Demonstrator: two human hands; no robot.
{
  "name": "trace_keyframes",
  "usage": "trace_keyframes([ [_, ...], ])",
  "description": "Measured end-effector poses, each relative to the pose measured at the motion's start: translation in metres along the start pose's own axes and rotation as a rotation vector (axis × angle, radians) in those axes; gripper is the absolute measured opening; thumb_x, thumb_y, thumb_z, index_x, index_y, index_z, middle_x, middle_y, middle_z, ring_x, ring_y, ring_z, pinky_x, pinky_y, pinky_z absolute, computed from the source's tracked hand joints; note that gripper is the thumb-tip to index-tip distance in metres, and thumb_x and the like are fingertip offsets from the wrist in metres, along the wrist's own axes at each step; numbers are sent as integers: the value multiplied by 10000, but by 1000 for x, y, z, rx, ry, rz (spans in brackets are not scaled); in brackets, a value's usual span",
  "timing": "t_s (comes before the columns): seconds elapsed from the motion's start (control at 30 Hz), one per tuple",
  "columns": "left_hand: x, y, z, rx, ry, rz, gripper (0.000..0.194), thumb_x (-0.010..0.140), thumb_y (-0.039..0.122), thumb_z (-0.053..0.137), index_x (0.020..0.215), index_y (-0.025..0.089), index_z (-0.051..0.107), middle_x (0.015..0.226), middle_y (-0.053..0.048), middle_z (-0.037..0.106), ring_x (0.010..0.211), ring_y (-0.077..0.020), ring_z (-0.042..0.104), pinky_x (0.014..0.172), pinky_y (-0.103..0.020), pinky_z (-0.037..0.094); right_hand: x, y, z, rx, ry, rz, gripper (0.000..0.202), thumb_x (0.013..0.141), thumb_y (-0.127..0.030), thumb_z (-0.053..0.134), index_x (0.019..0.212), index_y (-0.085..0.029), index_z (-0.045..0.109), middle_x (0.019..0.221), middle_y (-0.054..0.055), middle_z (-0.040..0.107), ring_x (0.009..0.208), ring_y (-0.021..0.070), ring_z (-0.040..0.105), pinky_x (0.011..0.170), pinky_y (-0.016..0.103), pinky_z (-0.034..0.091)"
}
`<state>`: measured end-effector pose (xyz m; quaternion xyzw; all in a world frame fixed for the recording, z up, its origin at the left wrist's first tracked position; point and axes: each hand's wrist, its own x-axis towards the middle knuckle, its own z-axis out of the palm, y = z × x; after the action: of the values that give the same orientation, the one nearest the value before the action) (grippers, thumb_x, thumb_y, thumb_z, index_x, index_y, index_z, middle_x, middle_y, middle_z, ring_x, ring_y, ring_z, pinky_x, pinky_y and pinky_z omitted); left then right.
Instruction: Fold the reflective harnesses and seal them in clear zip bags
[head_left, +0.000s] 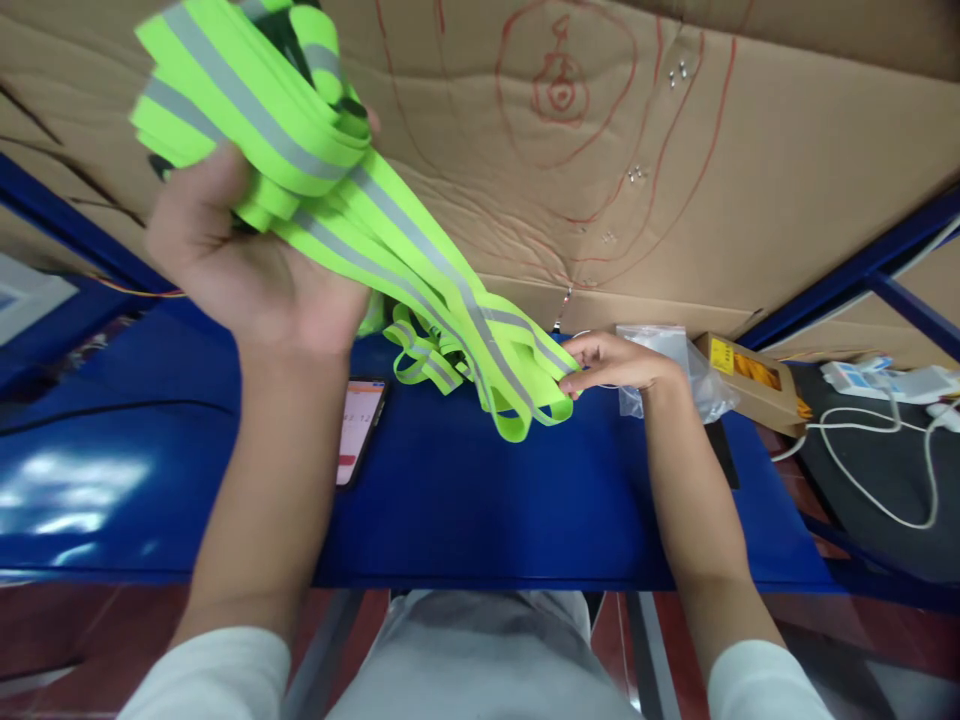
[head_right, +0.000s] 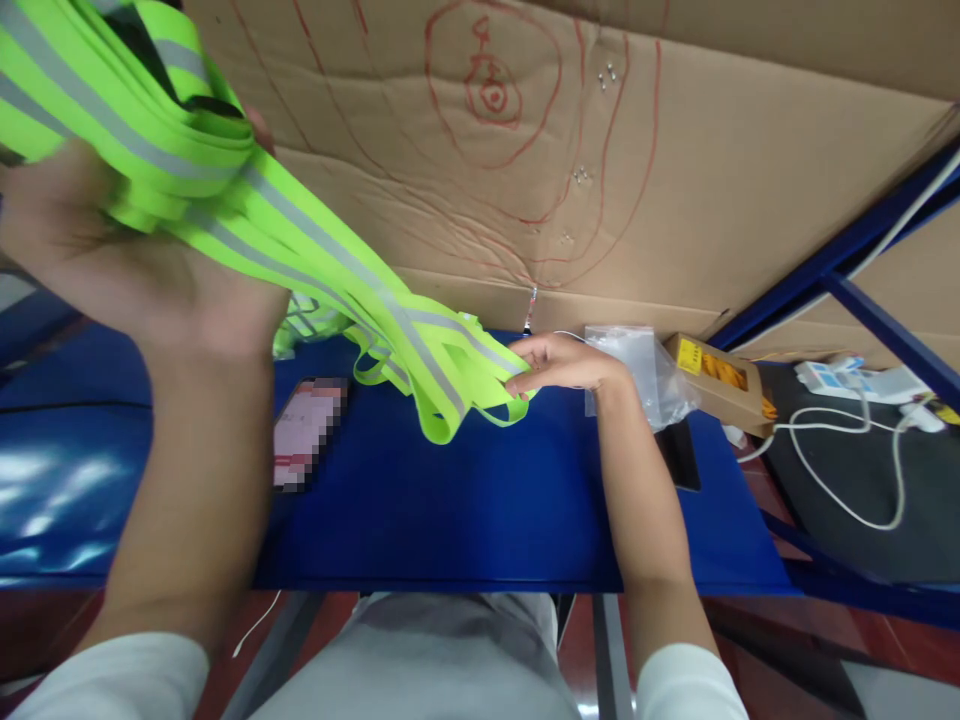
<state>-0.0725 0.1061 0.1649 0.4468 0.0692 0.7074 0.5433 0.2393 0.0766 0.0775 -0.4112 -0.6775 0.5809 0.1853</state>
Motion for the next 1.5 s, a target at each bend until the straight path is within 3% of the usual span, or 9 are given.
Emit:
trace_keyframes([
  [0.13,6,-1,-6,-1,-14,2,619,1020,131,124,1452,229,556,1202,55,742,1431,-172,538,1188,-325,464,6,4,3,3,-35,-12,376,731,-388,903,1009,-170,775,964,20,751,783,129,675,707,240,563],
  [0.33,16,-2,-17,137,61,24,469,990,161,377,1402,238,588,1177,92,731,1522,-171,426,1183,-255,446,18,23,5,26,100,21,754,706,-421,914,1390,-241,651,1289,47,725,1104,229,705,920,307,587],
  [0.47,11,-8,-16,-102,40,0,543,999,117,274,1464,195,545,1351,3,686,1408,-230,570,1199,-392,459,27,33,6,-135,144,39,763,730,-447,890,1429,-292,628,1424,23,667,1250,265,650,1014,331,561],
  [0.7,-12,-40,-5,-85,-24,-214,482,853,122,545,1296,238,696,1133,1,790,1445,-288,530,1224,-489,432,2,18,-13,-336,3,120,888,733,-499,879,1517,-244,550,1428,119,639,1022,199,701,880,320,597],
  [0.9,-37,-49,9,-18,-252,-458,295,748,236,773,1039,272,789,1174,-53,788,1360,-375,606,1088,-522,552,-34,-33,1,-189,623,-405,678,932,-653,648,1515,-334,517,1530,92,565,1243,231,643,1068,396,540],
  [1.03,-52,-50,21,16,-351,-559,535,633,202,894,1137,303,747,1239,-17,767,1287,-362,660,974,-448,611,-34,-61,39,-163,528,-593,893,816,-731,740,1555,-315,456,1631,83,458,1389,296,560,1144,442,506],
  [1.17,-60,-56,24,32,-399,-580,718,619,110,893,1269,319,669,1190,-4,768,1220,-313,697,913,-384,613,-30,-71,59,-310,669,-533,741,828,-595,807,1447,-277,551,1504,63,581,1400,290,557,1172,458,485],
  [1.37,-62,-67,20,-7,-454,-735,737,609,89,881,1287,276,663,1112,-25,783,1120,-307,740,902,-394,607,-35,-72,49,-344,590,-354,724,739,-566,884,1376,-317,648,1349,35,692,1291,323,639,1060,467,569],
  [1.5,-63,-79,19,-86,-430,-775,729,590,106,872,1273,280,689,1154,-33,788,1174,-325,725,992,-439,582,-37,-74,54,-350,708,-369,549,742,-518,892,1220,-296,740,1184,23,755,1141,314,708,1007,493,605],
])
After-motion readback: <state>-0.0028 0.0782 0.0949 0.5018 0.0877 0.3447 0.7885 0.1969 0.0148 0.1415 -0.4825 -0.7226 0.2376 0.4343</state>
